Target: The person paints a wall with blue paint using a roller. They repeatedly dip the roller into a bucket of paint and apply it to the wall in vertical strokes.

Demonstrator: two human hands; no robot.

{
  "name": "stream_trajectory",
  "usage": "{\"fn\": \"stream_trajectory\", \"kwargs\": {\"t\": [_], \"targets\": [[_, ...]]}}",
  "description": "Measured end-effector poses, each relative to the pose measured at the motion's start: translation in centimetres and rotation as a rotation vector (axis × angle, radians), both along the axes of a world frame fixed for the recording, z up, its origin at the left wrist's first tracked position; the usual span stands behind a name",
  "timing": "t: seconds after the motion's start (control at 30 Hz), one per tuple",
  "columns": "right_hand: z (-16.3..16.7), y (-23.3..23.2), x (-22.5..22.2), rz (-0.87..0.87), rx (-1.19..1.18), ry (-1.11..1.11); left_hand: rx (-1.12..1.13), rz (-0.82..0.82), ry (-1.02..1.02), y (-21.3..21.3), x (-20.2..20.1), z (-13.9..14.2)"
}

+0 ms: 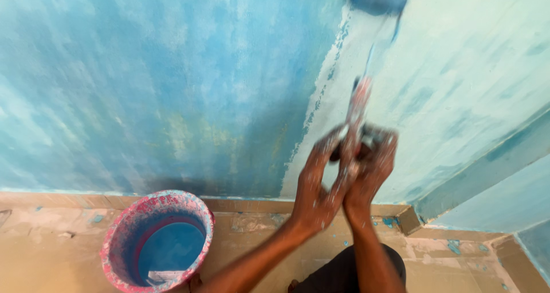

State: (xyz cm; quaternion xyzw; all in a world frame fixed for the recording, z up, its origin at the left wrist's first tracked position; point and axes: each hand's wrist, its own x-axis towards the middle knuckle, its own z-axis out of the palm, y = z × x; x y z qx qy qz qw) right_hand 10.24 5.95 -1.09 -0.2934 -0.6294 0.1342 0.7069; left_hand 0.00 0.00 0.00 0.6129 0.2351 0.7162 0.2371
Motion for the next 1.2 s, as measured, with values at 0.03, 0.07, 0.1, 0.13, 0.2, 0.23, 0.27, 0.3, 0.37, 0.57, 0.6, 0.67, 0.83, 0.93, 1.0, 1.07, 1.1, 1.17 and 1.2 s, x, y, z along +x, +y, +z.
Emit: {"fn": "stream_trajectory", "kwargs": {"t": [0.03, 0.07, 0.1, 0.13, 0.2, 0.23, 0.27, 0.3, 0.37, 0.57, 0.6, 0.67, 0.83, 0.93, 1.0, 1.07, 1.1, 1.17, 1.2], "targets": [[-0.2, -0.8, -0.4, -0.046, -0.021, -0.037, -0.019, 0.004, -0.001, -0.8, -0.1, -0.5], [-0.5, -1.6, -0.8, -0.029, -0.050, -0.024, -0.063, -0.014, -0.014, -1.7, -0.2, -1.0], [-0.9, -2.6, -1.5, -0.011, -0.078, -0.010, -0.106, -0.032, -0.026, -2.4, -0.4, -1.3], [-0.8, -3.2, -2.1, 0.006, -0.105, 0.005, -0.149, -0.051, -0.036, -2.6, -0.6, -1.3], [0.6, -2.8, -1.9, -0.015, -0.016, 0.002, -0.117, -0.037, -0.014, -2.1, -0.6, -0.6], [1.5, -2.7, -1.8, -0.026, 0.024, -0.001, -0.105, -0.030, -0.004, -1.7, -0.5, -0.1], [2.3, -2.4, -1.7, -0.046, 0.062, -0.021, -0.068, -0.020, 0.008, -1.2, -0.4, 0.5], [3.4, -1.9, -1.5, -0.064, 0.098, -0.043, -0.032, -0.009, 0.017, -0.4, -0.2, 1.3], [5.3, -0.9, -1.4, -0.031, 0.116, -0.038, -0.001, -0.003, 0.031, 0.9, -0.2, 2.7], [4.3, -0.7, -0.8, -0.027, 0.102, -0.020, -0.019, -0.018, 0.029, 1.0, 0.1, 2.4], [3.0, -1.4, -0.8, 0.009, 0.073, -0.006, -0.041, -0.026, 0.011, 0.2, 0.1, 1.4], [0.5, -2.5, -1.2, 0.050, 0.022, 0.017, -0.096, -0.037, -0.013, -1.4, -0.1, -0.3], [-1.6, -3.4, -1.9, -0.018, -0.052, -0.003, -0.205, -0.060, -0.041, -2.6, -0.5, -1.6], [0.8, -1.9, -1.6, 0.005, -0.011, 0.014, -0.128, -0.034, 0.001, -1.1, -0.5, 0.2], [3.1, -0.5, -1.3, 0.036, 0.028, 0.010, -0.050, -0.036, 0.006, 0.1, -0.7, 1.7], [4.4, 0.2, -1.7, 0.096, 0.076, 0.014, -0.022, -0.042, 0.006, 0.8, -1.0, 2.4], [4.6, 0.3, -1.9, 0.125, 0.101, 0.016, -0.028, -0.045, 0.001, 1.2, -1.0, 2.6], [4.3, -0.3, -2.2, 0.074, 0.103, -0.010, -0.036, -0.013, 0.015, 1.1, -1.2, 2.3], [3.9, -0.6, -2.4, 0.052, 0.107, -0.022, -0.037, 0.023, 0.036, 0.8, -1.3, 1.8]]}}
